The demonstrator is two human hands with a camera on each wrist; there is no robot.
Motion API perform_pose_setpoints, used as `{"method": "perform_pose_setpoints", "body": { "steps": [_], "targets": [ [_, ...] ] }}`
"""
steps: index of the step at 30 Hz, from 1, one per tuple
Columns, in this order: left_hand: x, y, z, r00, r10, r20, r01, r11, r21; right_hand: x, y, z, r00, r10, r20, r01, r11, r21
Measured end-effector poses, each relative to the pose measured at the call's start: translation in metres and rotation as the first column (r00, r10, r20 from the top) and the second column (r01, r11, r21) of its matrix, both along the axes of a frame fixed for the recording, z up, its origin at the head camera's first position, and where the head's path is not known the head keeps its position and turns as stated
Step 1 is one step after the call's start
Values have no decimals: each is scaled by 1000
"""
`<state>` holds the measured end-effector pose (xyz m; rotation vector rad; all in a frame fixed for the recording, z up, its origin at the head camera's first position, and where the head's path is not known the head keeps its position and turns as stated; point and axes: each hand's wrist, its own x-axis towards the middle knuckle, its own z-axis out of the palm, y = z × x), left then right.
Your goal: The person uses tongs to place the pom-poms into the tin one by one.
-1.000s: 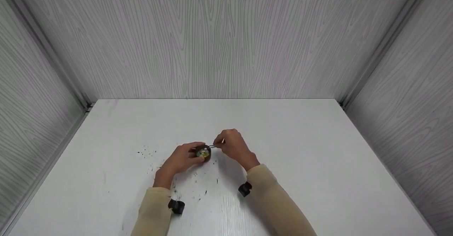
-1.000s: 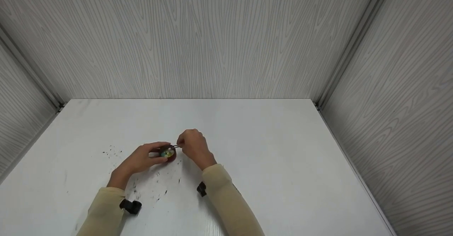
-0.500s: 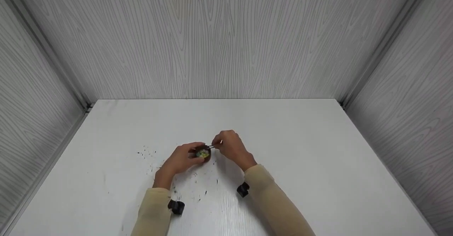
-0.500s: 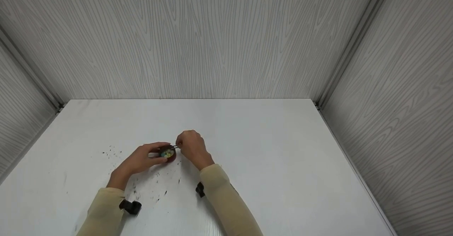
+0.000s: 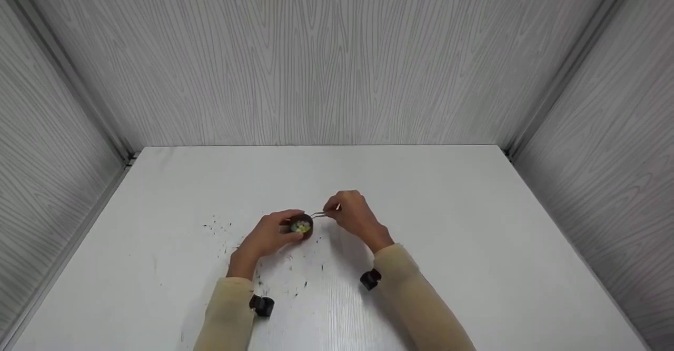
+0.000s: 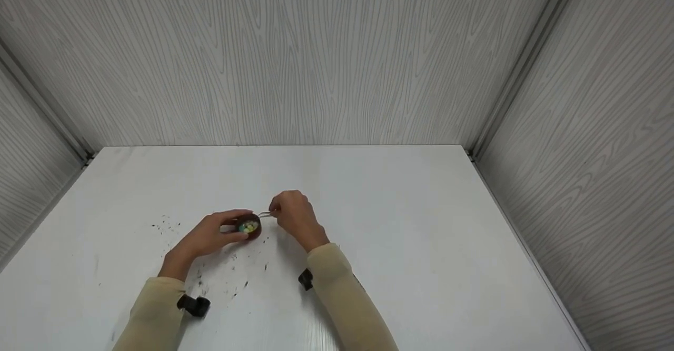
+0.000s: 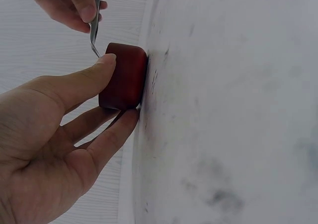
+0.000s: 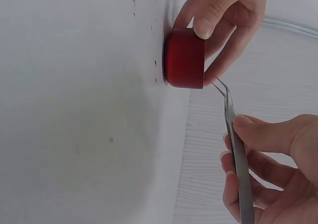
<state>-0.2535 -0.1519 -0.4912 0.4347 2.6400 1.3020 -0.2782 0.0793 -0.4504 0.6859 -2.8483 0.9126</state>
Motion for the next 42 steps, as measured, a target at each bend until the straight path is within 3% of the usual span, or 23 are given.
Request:
{"method": "perform_pose_setpoints", "body": {
  "steps": [5,19,33,42],
  "targets": [
    [-1,0,1,1000,7,12,-7,1000,5,0,11,1,999,16,-40,-17,999,-34],
    [-1,1,-1,1000,-6,11,6,1000,2,2,51,8,997,-64,-32,60,992,-112],
    [1,-2,-3,1000,3,11,-3,1000,31,-1,90,12,989,-119,-86,102,979,-178],
    [1,-1,-2,1000,-7,4,7,999,38,-5,118,12,976,-207,-75,191,967,-171]
  ]
}}
